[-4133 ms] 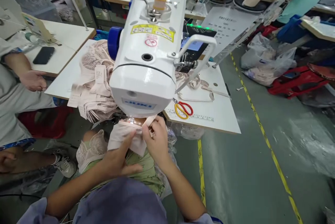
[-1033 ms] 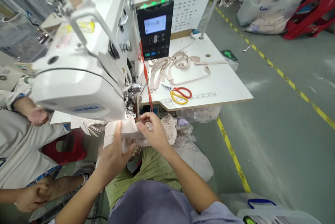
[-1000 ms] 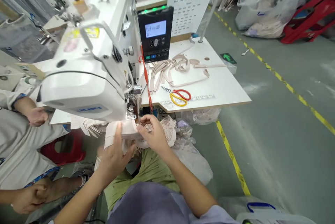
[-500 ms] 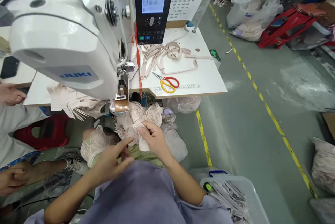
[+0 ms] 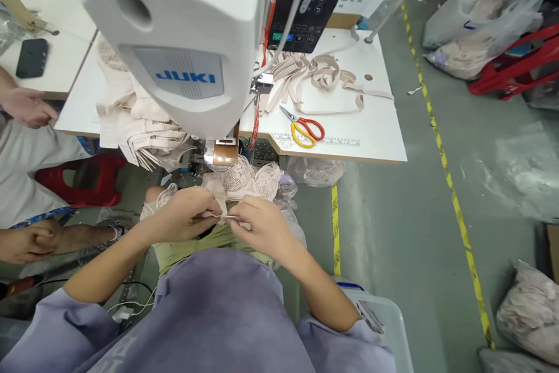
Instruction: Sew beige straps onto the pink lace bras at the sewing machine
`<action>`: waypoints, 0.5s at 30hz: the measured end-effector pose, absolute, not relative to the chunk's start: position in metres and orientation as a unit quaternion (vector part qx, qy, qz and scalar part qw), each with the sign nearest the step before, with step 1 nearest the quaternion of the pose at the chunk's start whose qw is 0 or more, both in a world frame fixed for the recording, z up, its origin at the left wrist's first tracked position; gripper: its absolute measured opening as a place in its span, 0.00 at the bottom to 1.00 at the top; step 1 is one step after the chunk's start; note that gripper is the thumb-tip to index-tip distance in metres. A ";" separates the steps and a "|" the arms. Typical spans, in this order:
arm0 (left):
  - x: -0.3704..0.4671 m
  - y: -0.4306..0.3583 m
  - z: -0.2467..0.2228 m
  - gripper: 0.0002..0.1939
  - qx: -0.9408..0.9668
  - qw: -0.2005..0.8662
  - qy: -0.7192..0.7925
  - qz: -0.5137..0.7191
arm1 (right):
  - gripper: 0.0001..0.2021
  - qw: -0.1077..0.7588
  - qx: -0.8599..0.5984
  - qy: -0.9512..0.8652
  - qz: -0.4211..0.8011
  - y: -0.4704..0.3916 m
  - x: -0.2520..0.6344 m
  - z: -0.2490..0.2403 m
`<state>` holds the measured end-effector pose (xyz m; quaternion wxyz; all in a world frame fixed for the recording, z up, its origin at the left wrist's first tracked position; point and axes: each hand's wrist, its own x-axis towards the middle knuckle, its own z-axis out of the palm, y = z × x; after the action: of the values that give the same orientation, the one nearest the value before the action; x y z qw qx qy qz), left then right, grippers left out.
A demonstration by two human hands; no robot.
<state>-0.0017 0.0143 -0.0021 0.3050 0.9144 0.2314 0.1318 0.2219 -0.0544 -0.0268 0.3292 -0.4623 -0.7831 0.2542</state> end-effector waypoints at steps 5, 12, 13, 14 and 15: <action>-0.015 -0.002 -0.016 0.15 0.946 0.165 0.215 0.175 | 0.06 0.358 -0.415 -0.834 0.072 -0.057 0.223 -0.034; -0.022 -0.006 -0.021 0.08 0.920 0.068 0.175 0.345 | 0.08 0.387 -0.394 -0.830 0.080 -0.056 0.217 -0.026; -0.022 -0.006 -0.022 0.07 0.913 0.078 0.175 0.360 | 0.07 0.382 -0.407 -0.823 0.103 -0.055 0.218 -0.027; -0.022 -0.007 -0.025 0.07 0.903 0.095 0.191 0.373 | 0.06 0.372 -0.431 -0.809 0.147 -0.054 0.218 -0.028; -0.021 -0.010 -0.029 0.11 0.886 0.117 0.224 0.388 | 0.05 0.361 -0.463 -0.780 0.215 -0.053 0.217 -0.030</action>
<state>-0.0212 -0.0101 -0.0292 0.1165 0.8861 0.2245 0.3884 0.2173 -0.0526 -0.0298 0.3613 -0.4634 -0.7802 0.2147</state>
